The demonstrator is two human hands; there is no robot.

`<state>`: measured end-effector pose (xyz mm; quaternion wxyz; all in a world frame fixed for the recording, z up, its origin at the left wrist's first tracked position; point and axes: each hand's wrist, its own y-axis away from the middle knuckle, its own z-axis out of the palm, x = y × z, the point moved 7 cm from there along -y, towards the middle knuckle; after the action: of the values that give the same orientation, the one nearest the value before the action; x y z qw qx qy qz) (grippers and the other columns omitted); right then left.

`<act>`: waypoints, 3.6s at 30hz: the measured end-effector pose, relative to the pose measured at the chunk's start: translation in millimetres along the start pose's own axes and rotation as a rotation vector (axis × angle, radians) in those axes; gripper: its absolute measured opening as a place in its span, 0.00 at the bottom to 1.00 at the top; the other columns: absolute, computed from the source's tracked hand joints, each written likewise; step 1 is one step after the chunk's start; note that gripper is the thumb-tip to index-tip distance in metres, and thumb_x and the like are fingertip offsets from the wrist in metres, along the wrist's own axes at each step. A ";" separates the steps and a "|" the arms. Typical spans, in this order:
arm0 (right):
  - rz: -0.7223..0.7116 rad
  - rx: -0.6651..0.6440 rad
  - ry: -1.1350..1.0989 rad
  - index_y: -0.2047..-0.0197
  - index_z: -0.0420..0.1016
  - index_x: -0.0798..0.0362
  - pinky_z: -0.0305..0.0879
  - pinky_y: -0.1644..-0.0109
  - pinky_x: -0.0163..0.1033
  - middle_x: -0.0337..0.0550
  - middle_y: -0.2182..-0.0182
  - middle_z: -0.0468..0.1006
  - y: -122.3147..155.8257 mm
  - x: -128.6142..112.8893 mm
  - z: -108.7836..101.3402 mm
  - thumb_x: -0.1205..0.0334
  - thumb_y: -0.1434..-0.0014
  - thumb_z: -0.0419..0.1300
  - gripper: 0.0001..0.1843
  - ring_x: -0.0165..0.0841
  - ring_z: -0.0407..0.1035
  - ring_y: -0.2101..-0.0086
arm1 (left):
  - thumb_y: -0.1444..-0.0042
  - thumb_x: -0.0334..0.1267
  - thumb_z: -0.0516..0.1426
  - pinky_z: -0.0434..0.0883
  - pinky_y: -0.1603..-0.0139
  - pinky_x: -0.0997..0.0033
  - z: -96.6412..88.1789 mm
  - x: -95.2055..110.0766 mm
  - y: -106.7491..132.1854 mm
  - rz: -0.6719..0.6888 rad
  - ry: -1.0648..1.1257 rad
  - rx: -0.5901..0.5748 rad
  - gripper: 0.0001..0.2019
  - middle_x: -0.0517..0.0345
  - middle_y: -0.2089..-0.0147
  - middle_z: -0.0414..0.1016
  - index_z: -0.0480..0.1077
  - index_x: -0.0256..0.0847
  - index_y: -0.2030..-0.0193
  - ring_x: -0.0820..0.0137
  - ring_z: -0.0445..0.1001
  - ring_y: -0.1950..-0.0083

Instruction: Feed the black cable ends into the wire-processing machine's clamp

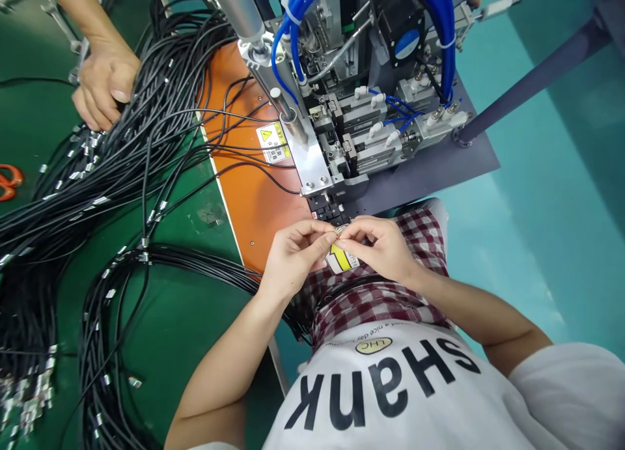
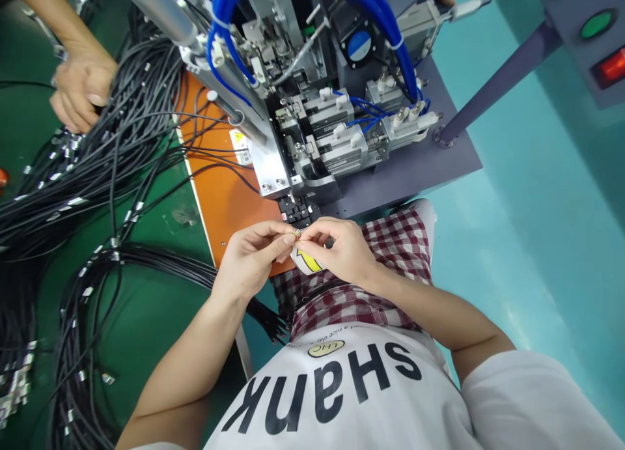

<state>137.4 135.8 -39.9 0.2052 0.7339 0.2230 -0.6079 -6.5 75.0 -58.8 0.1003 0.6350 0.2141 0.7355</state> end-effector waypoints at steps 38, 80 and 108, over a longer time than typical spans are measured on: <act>-0.011 0.005 -0.058 0.69 0.76 0.52 0.63 0.67 0.34 0.36 0.71 0.76 0.2 4.2 7.7 0.68 0.41 0.64 0.04 0.27 0.68 0.72 | 0.46 0.40 0.67 0.64 0.80 0.79 2.3 0.8 7.7 0.117 0.113 0.123 0.08 0.62 0.75 0.69 0.78 0.39 0.63 0.80 0.62 0.78; -0.022 0.056 0.002 0.69 0.75 0.51 0.66 0.66 0.35 0.37 0.71 0.76 4.5 3.1 8.3 0.66 0.40 0.63 0.05 0.29 0.70 0.70 | 0.44 0.39 0.66 0.63 0.76 0.78 4.2 3.5 10.2 0.160 0.047 0.149 0.07 0.60 0.71 0.72 0.76 0.38 0.62 0.79 0.63 0.75; 0.116 -0.007 -0.217 0.70 0.75 0.53 0.63 0.69 0.33 0.35 0.74 0.75 6.7 16.5 11.4 0.63 0.41 0.65 0.07 0.27 0.68 0.73 | 0.52 0.35 0.70 0.62 0.74 0.75 7.6 -5.7 5.3 -0.010 0.312 0.086 0.07 0.62 0.75 0.72 0.79 0.40 0.66 0.79 0.65 0.77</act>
<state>134.7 125.0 -57.9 0.2655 0.6749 0.1589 -0.6699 2.5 69.3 -60.8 0.0423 0.5158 0.2615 0.8148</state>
